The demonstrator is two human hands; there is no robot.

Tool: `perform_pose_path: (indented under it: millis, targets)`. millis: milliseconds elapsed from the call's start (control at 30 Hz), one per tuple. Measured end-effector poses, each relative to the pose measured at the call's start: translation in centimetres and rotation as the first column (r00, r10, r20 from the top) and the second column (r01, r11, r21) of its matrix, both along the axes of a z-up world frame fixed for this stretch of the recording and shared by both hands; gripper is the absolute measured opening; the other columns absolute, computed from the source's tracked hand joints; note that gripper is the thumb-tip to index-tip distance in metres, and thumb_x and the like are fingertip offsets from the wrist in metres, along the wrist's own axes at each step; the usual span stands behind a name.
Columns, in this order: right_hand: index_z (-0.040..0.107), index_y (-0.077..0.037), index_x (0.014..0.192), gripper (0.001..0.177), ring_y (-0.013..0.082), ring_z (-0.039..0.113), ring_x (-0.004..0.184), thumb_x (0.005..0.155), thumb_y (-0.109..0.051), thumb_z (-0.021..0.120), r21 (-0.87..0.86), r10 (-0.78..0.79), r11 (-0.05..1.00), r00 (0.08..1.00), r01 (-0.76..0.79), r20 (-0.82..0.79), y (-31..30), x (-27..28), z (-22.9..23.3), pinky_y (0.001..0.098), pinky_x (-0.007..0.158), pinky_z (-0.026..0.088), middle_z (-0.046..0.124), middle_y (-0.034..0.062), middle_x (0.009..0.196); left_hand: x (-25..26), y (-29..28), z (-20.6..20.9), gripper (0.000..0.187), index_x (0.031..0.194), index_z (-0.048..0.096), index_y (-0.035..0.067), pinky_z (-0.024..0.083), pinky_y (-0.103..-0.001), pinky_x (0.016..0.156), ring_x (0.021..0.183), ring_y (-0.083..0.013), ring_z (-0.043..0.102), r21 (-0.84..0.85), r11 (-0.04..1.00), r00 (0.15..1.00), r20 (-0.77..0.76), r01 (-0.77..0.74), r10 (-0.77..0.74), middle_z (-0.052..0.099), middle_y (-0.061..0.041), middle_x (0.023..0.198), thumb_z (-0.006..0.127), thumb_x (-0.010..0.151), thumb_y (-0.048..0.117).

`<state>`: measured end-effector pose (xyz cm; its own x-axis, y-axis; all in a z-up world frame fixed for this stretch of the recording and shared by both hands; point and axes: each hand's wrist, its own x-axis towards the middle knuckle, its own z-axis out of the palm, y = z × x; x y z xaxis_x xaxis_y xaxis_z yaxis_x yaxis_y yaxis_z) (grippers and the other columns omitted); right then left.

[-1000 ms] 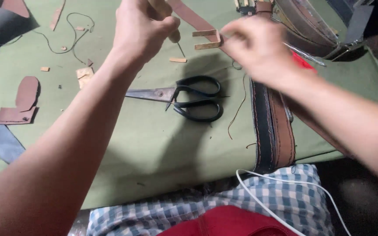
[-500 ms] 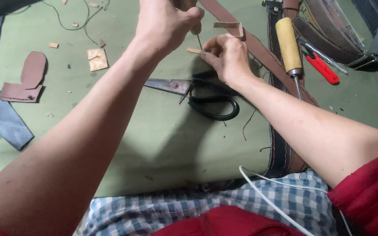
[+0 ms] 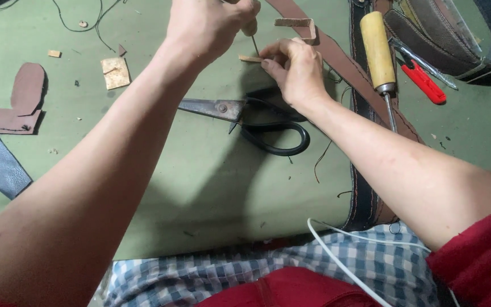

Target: Cutting leather strips and using an awl to manipulate and prepare small leather components, including twisting a small strip into a loop.

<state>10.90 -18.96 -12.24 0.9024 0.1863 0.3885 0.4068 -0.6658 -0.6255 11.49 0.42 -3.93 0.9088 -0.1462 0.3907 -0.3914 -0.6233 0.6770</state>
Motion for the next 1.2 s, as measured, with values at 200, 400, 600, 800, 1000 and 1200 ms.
perform_pose_path:
  millis: [200, 400, 600, 800, 1000, 1200]
  targets:
    - [0.079, -0.020, 0.100, 0.018, 0.0102, 0.057, 0.064, 0.086, -0.010, 0.083, -0.007, 0.005, 1.000, 1.000, -0.005, -0.018, -0.2, 0.0, -0.1, 0.0305, 0.062, 0.051, 0.065, -0.0049, 0.080, -0.1, -0.5, 0.7, 0.025, 0.057, 0.074, 0.025, 0.038, -0.024, 0.051, 0.054, 0.0011, 0.051, 0.035, 0.999, 0.998, -0.062, -0.015, 0.017, 0.070, 0.020, 0.059, 0.056, 0.075, 0.026]
    - [0.077, -0.021, 0.094, 0.014, 0.0087, 0.056, 0.063, 0.087, -0.011, 0.083, 0.022, -0.032, 0.999, 0.996, 0.034, -0.084, 0.1, -0.3, 0.3, 0.0297, 0.062, 0.052, 0.066, -0.0066, 0.076, 0.1, -0.7, 0.9, 0.027, 0.057, 0.071, 0.022, 0.041, -0.022, 0.048, 0.052, 0.0020, 0.052, 0.060, 0.998, 0.999, 0.012, 0.034, -0.035, 0.073, 0.019, 0.060, 0.053, 0.077, 0.024]
    - [0.078, -0.024, 0.092, 0.012, 0.0089, 0.055, 0.063, 0.086, -0.015, 0.082, 0.007, -0.067, 0.998, 0.991, 0.068, -0.112, 0.3, -0.4, 0.6, 0.0307, 0.062, 0.052, 0.067, -0.0082, 0.074, 0.9, -0.5, 0.1, 0.028, 0.056, 0.071, 0.024, 0.038, -0.025, 0.050, 0.050, -0.0008, 0.049, 0.109, 0.994, 1.000, -0.019, -0.001, 0.003, 0.067, 0.018, 0.056, 0.060, 0.082, 0.029]
    - [0.078, -0.024, 0.091, 0.011, 0.0097, 0.055, 0.064, 0.086, -0.014, 0.081, -0.006, -0.065, 0.998, 0.991, 0.065, -0.118, 0.3, -0.3, 0.6, 0.0319, 0.066, 0.053, 0.067, -0.0079, 0.075, 0.7, -0.8, 0.7, 0.029, 0.060, 0.073, 0.021, 0.045, -0.023, 0.051, 0.051, 0.0013, 0.057, 0.088, 0.995, 0.999, -0.006, 0.038, -0.038, 0.073, 0.016, 0.061, 0.062, 0.087, 0.022]
    - [0.077, -0.025, 0.090, 0.013, 0.0093, 0.053, 0.064, 0.086, -0.014, 0.081, -0.007, -0.067, 0.998, 0.991, 0.066, -0.115, 0.3, -0.2, 0.3, 0.0318, 0.064, 0.049, 0.067, -0.0101, 0.074, 1.2, -0.9, 0.2, 0.026, 0.058, 0.072, 0.022, 0.045, -0.024, 0.051, 0.050, 0.0005, 0.057, 0.098, 0.995, 1.000, -0.024, 0.017, -0.015, 0.072, 0.017, 0.059, 0.062, 0.083, 0.024]
    - [0.078, -0.023, 0.091, 0.014, 0.0075, 0.051, 0.064, 0.086, -0.010, 0.080, 0.036, -0.034, 0.999, 0.993, 0.039, -0.114, 0.3, -0.3, 0.4, 0.0277, 0.062, 0.049, 0.067, -0.0093, 0.075, 1.2, -0.8, 0.5, 0.028, 0.057, 0.072, 0.025, 0.040, -0.027, 0.052, 0.051, -0.0013, 0.053, 0.133, 0.991, 0.997, -0.072, 0.003, 0.007, 0.068, 0.019, 0.057, 0.060, 0.083, 0.030]
